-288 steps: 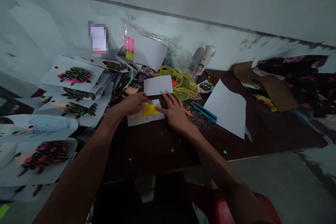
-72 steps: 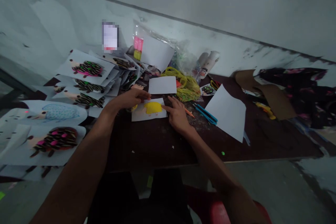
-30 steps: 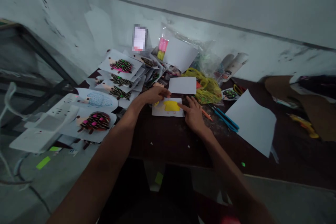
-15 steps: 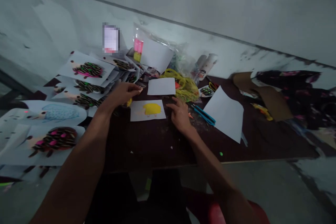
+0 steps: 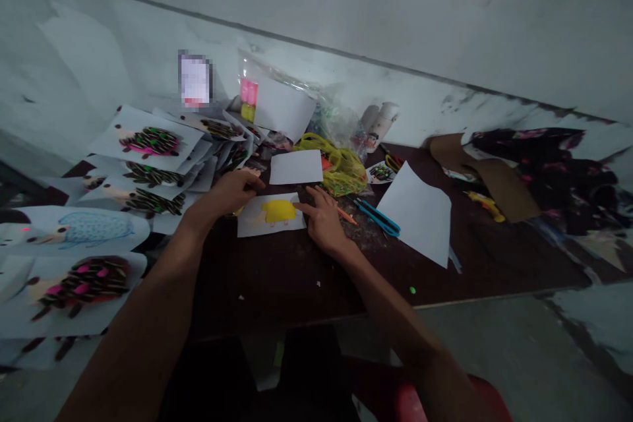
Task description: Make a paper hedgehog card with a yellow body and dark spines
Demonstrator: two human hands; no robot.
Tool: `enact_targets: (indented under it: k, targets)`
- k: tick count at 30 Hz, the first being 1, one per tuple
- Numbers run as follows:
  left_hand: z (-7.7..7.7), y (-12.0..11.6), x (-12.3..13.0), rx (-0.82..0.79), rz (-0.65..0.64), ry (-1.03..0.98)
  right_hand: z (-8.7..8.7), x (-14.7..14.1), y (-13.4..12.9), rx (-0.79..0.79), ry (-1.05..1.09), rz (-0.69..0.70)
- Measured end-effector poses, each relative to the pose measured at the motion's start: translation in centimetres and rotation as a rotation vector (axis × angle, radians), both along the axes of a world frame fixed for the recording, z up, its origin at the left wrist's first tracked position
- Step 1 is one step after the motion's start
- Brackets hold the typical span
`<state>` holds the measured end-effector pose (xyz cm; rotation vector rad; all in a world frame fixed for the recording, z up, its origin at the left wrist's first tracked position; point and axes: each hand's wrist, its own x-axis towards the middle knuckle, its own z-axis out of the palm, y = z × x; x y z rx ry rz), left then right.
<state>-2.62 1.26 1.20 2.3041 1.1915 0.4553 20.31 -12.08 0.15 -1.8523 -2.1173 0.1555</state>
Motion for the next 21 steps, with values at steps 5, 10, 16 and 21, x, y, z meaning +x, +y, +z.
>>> enact_targets:
  k: [5,10,16,21]
  targets:
    - [-0.6,-0.1,0.8,-0.05,-0.073,0.029,0.2,-0.4,0.6,0.006,0.016,0.035]
    - [-1.4,0.0,1.0,-0.094,-0.108,0.032,1.2,-1.4,1.6,0.004,-0.016,0.089]
    - [-1.4,0.1,0.9,-0.072,-0.137,0.065,1.8,-2.4,2.4,-0.042,-0.064,0.139]
    - [-1.3,-0.1,1.0,-0.066,-0.158,0.074,1.0,-2.7,2.6,-0.037,-0.076,0.139]
